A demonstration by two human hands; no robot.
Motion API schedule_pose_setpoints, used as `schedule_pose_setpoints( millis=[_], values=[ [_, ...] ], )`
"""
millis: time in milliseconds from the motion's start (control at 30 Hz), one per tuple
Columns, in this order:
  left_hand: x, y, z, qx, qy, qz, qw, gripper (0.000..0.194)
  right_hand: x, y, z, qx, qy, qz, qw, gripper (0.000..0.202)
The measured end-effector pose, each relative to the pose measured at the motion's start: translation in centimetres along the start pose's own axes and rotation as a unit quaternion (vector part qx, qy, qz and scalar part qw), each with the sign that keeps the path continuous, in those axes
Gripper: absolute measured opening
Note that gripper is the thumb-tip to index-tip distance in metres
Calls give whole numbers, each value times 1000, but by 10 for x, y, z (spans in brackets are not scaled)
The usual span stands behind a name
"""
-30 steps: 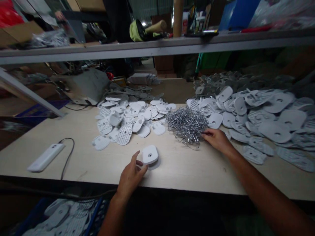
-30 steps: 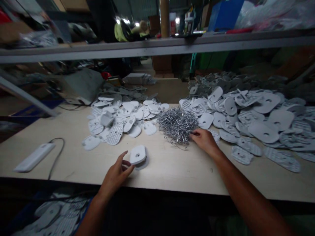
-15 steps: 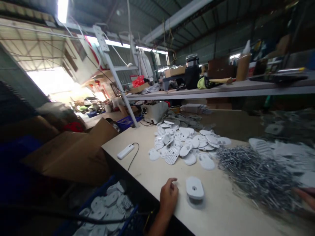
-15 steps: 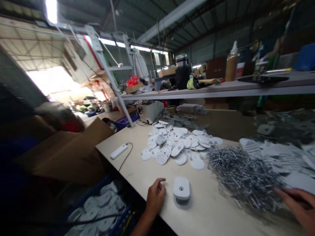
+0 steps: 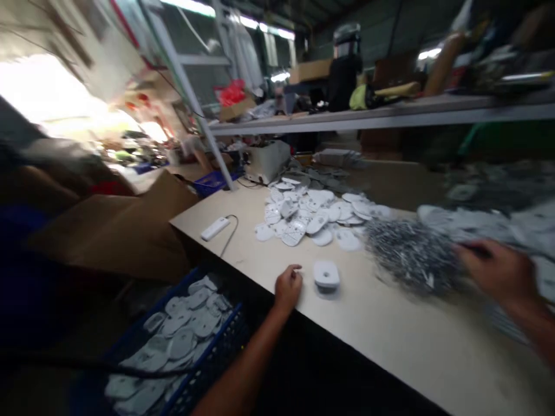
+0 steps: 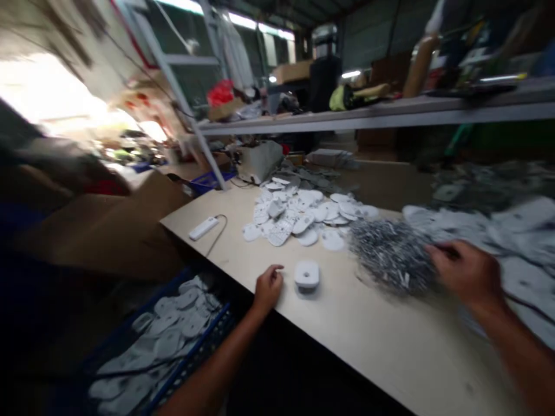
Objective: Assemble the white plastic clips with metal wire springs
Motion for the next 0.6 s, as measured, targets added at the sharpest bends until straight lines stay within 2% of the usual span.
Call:
schedule_pose_setpoints(
  millis=[33,100,133,233,333,467,600],
  values=[
    [2,-1,-1,0,-2,-2,1000,36,3,1,4,-26,0,-2,1000,28],
    [8,-3,-2,-2,-8,-6,1000,37,9,-1,17,-54,15,-77,995,24],
    [11,-5,-3,-2,-13,-8,1000,38,12,-2,23,-68,18,-81,994,23],
    [13,-6,-3,1,-33,-5,999,39,11,1,34,-64,17,-47,997,22],
    [11,-7,-3,14,-45,4,999,39,2,3,35,-64,47,-72,994,19],
    [11,-8,-3,37,-56,14,998,38,-9,4,34,-79,47,-21,995,17],
    [12,-9,-2,61,-64,16,996,38,-16,4,33,-97,44,-26,994,16]
  ],
)
Point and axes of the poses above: each hand's wrist, its own x-axis towards the middle knuckle, its own y-axis out of the back of the hand, z = x × y, the point moved 1 cm from there along x, towards the middle knuckle, and after that the axes turned 2 degrees about y, right-handed, at the moved point
